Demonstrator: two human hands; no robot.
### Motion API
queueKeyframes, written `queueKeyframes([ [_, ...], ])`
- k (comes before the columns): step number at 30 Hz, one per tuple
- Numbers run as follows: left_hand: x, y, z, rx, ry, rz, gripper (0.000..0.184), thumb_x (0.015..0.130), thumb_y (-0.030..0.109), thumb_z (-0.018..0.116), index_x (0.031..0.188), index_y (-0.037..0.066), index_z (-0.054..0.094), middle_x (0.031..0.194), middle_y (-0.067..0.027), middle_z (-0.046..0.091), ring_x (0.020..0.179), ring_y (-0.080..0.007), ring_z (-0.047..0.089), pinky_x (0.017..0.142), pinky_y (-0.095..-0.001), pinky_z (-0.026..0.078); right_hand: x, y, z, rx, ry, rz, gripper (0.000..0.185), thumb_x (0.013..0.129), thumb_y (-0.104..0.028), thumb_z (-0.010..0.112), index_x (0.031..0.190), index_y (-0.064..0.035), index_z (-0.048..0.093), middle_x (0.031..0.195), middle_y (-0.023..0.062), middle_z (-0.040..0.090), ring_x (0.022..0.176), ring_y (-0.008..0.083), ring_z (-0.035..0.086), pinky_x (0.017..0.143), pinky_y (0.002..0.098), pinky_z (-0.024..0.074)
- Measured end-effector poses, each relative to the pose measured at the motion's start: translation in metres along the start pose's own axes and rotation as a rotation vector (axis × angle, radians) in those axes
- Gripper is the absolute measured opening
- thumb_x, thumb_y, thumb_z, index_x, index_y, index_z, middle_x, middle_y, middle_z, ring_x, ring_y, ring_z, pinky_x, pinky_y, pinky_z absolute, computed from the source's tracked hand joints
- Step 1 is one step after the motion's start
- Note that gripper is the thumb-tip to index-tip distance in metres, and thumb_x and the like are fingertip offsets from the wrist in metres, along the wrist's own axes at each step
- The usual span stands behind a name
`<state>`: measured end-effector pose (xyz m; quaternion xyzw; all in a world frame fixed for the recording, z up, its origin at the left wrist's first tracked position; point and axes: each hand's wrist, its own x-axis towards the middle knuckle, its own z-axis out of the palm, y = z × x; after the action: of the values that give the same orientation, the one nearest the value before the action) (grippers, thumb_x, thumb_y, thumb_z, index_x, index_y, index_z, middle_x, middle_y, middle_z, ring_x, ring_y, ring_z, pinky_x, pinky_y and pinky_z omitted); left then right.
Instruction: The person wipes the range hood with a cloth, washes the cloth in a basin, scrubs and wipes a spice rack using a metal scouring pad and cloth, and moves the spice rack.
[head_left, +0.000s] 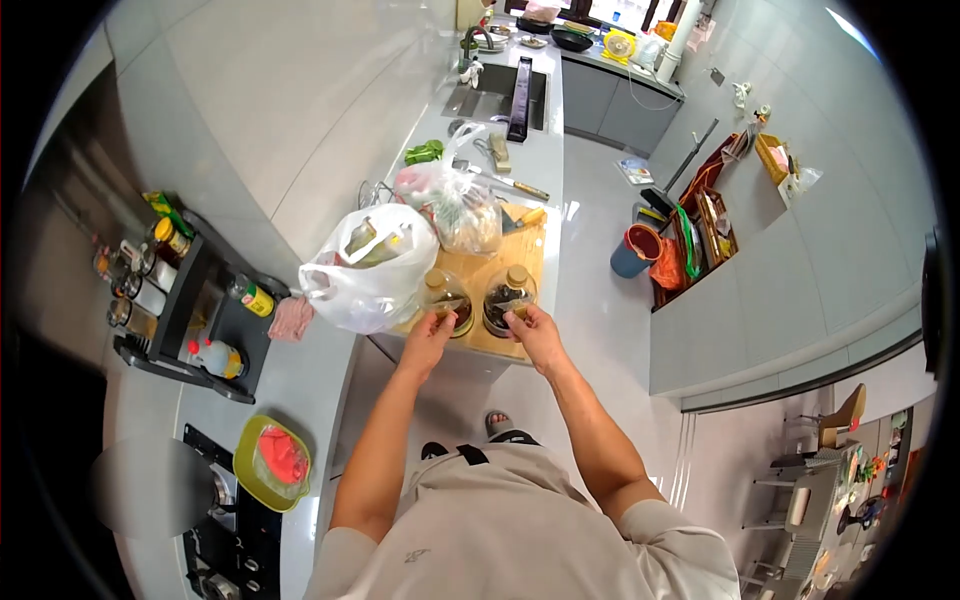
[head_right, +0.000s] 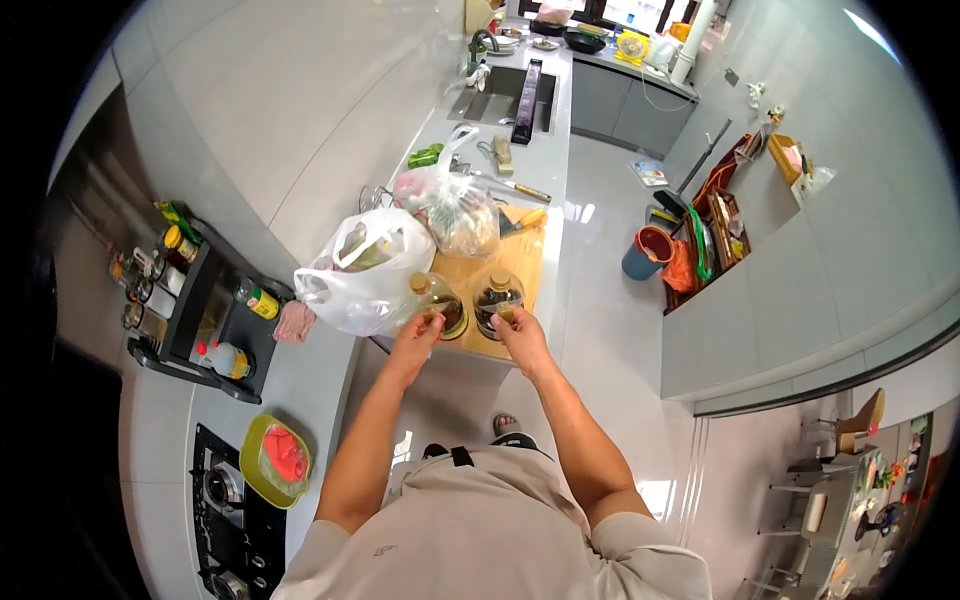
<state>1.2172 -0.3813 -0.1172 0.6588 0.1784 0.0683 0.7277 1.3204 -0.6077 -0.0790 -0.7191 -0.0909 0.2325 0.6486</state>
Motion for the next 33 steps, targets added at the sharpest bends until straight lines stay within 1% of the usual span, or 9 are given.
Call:
queueKeyframes([
  [6, 0.043, 0.005, 0.045, 0.107, 0.048, -0.125, 0.036, 0.105, 0.032, 0.070, 0.131, 0.008, 0.069, 0.110, 0.0008, 0.068, 0.103, -0.0090, 0.060, 0.095, -0.0267, 0.048, 0.062, 0.021, -0.038, -0.006, -0.115, 0.028, 0.017, 0.104, -0.018, 0.069, 0.114, -0.0039, 0.069, 0.098, 0.0022, 0.070, 0.082, 0.0115, 0.066, 0.074, 0.0278, 0.0534],
  [9, 0.056, -0.016, 0.054, 0.035, 0.129, 0.013, 0.039, 0.104, 0.028, 0.070, 0.137, 0.008, 0.067, 0.112, 0.0020, 0.068, 0.099, -0.0066, 0.060, 0.089, -0.0257, 0.049, 0.080, 0.022, -0.039, 0.027, -0.132, -0.079, 0.023, 0.104, -0.019, 0.069, 0.123, -0.0057, 0.069, 0.109, 0.0051, 0.072, 0.087, 0.0146, 0.069, 0.077, 0.0301, 0.0556],
  [12, 0.049, -0.032, 0.046, 0.238, 0.174, 0.046, 0.051, 0.101, 0.021, 0.074, 0.147, 0.004, 0.059, 0.085, 0.0063, 0.056, 0.077, -0.0068, 0.050, 0.070, -0.0268, 0.048, 0.085, 0.035, -0.034, -0.006, -0.096, -0.170, 0.029, 0.100, -0.007, 0.069, 0.128, -0.0025, 0.064, 0.113, 0.0087, 0.071, 0.096, 0.0173, 0.068, 0.084, 0.0325, 0.0566],
  [14, 0.022, -0.006, 0.041, 0.194, 0.219, 0.050, 0.052, 0.101, 0.017, 0.072, 0.149, 0.006, 0.057, 0.090, 0.0037, 0.062, 0.082, -0.0073, 0.055, 0.075, -0.0262, 0.050, 0.065, 0.035, -0.026, -0.077, 0.150, -0.209, 0.039, 0.097, -0.008, 0.071, 0.133, -0.0018, 0.057, 0.118, 0.0088, 0.065, 0.100, 0.0175, 0.064, 0.088, 0.0307, 0.0540],
  [15, 0.009, -0.003, 0.038, 0.080, 0.263, 0.063, 0.051, 0.102, 0.015, 0.071, 0.150, 0.006, 0.057, 0.095, 0.0021, 0.066, 0.086, -0.0080, 0.058, 0.079, -0.0263, 0.051, 0.057, 0.040, -0.025, -0.123, 0.290, -0.247, 0.028, 0.096, -0.006, 0.070, 0.120, -0.0016, 0.056, 0.111, 0.0073, 0.061, 0.092, 0.0149, 0.061, 0.081, 0.0297, 0.0525],
  [19, -0.049, -0.019, -0.011, 0.041, 0.474, 0.044, 0.041, 0.103, 0.012, 0.069, 0.143, 0.007, 0.063, 0.110, -0.0023, 0.074, 0.098, -0.0108, 0.065, 0.090, -0.0272, 0.053, 0.021, 0.054, -0.009, -0.046, 0.200, -0.314, 0.025, 0.094, -0.001, 0.069, 0.110, -0.0061, 0.051, 0.100, 0.0020, 0.053, 0.088, 0.0105, 0.054, 0.078, 0.0273, 0.0486],
  [24, -0.165, -0.033, -0.096, 0.065, 0.920, 0.038, 0.027, 0.103, 0.015, 0.070, 0.129, 0.009, 0.071, 0.107, -0.0004, 0.074, 0.096, -0.0094, 0.065, 0.089, -0.0270, 0.053, -0.003, 0.063, 0.088, -0.022, -0.401, -0.388, 0.014, 0.094, 0.002, 0.068, 0.101, -0.0049, 0.058, 0.082, -0.0010, 0.056, 0.073, 0.0088, 0.054, 0.068, 0.0260, 0.0474],
  [28, -0.275, -0.057, -0.159, 0.389, 1.302, -0.052, 0.027, 0.100, 0.011, 0.070, 0.127, 0.007, 0.072, 0.106, -0.0047, 0.075, 0.098, -0.0111, 0.067, 0.086, -0.0284, 0.054, -0.027, 0.079, 0.178, -0.213, -0.767, -0.374, 0.015, 0.094, 0.002, 0.069, 0.108, -0.0049, 0.065, 0.089, 0.0001, 0.068, 0.081, 0.0088, 0.063, 0.072, 0.0257, 0.0513],
  [33, -0.378, -0.100, -0.217, 0.581, 1.652, -0.230, 0.036, 0.097, 0.009, 0.071, 0.132, 0.004, 0.069, 0.112, -0.0152, 0.075, 0.101, -0.0270, 0.072, 0.089, -0.0364, 0.057, -0.084, 0.076, 0.300, -0.389, -0.962, -0.401, 0.021, 0.095, -0.005, 0.070, 0.115, -0.0059, 0.069, 0.102, 0.0113, 0.076, 0.082, 0.0176, 0.072, 0.077, 0.0309, 0.0579],
])
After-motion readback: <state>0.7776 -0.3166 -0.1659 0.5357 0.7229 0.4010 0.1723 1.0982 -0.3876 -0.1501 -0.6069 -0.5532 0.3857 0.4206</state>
